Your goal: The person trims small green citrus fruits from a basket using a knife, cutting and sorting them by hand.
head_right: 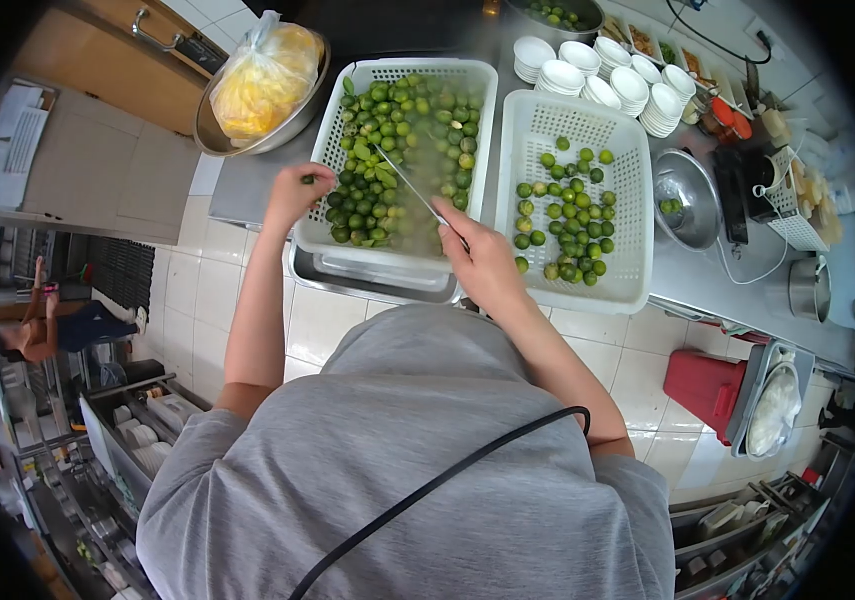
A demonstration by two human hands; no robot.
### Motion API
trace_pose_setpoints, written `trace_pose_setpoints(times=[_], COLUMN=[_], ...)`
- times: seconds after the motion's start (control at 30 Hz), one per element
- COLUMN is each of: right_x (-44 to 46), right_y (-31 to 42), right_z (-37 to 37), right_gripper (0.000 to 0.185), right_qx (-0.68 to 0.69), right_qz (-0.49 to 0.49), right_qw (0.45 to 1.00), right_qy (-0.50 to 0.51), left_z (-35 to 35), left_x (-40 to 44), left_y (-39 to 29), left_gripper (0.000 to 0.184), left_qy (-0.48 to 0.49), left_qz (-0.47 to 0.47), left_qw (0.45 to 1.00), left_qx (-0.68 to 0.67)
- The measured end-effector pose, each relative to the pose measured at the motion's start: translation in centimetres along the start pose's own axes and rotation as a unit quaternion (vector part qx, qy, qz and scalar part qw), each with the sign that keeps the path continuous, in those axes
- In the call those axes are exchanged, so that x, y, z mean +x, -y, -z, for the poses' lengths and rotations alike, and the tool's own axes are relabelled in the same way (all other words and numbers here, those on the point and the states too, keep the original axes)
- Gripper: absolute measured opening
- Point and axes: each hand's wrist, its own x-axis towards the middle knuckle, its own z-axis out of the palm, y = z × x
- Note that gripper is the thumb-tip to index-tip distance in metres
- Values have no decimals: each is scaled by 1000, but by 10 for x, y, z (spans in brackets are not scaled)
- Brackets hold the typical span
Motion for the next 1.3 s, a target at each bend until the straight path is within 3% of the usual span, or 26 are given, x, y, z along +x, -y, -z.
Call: trace_pose_setpoints(times=[0.03,0.07,0.13,0.3,0.33,0.37,0.4,0.43,0.47,0.5,0.57,0.8,0.87,1.0,1.07,1.3], right_x=[0,0,0,-3,-4,-5,-6,-7,-6,-6,-5,-2,-3,-2,-3,-7], right_y=[0,0,0,1,2,3,4,5,7,8,5,9,12,11,13,21], right_z=[0,-1,-2,3,5,6,6,7,7,8,4,-7,-6,-3,-4,-5], right_gripper=[33,33,32,33,33,33,33,33,34,34,34,34,34,34,34,33], right_qx=[-1,0,0,-10,-10,5,20,20,19,19,31,47,46,56,54,20], right_qz=[0,1,3,-13,-14,-19,-23,-24,-32,-40,-34,10,2,-15,-1,54], right_qw=[1000,1000,1000,1000,1000,1000,999,999,999,999,999,999,999,998,999,998], right_qy=[0,2,3,-2,-5,-12,-18,-18,-12,-6,-7,-3,3,10,2,4], left_z=[-8,-18,-37,-38,-28,-21,-16,-11,-11,-14,-21,-34,-33,-31,-33,-37], left_x=[1,2,3,8,8,7,0,-13,-21,-23,-28,-40,-41,-47,-50,-50], left_y=[0,5,6,1,-2,-7,-17,-31,-38,-39,-42,-42,-44,-50,-52,-53], left_gripper=[15,11,9,13,14,15,15,19,24,24,29,34,32,29,29,29], left_qy=[0,2,5,6,29,51,53,92,124,124,151,130,155,172,141,109], left_qz=[-1,-34,-96,-128,-109,-80,-80,-14,54,54,82,29,46,52,30,3], left_qw=[1000,987,881,867,961,995,995,971,887,887,794,831,793,778,809,824], left_qx=[-1,160,464,482,254,11,11,-222,-441,-441,-583,-540,-587,-602,-570,-555])
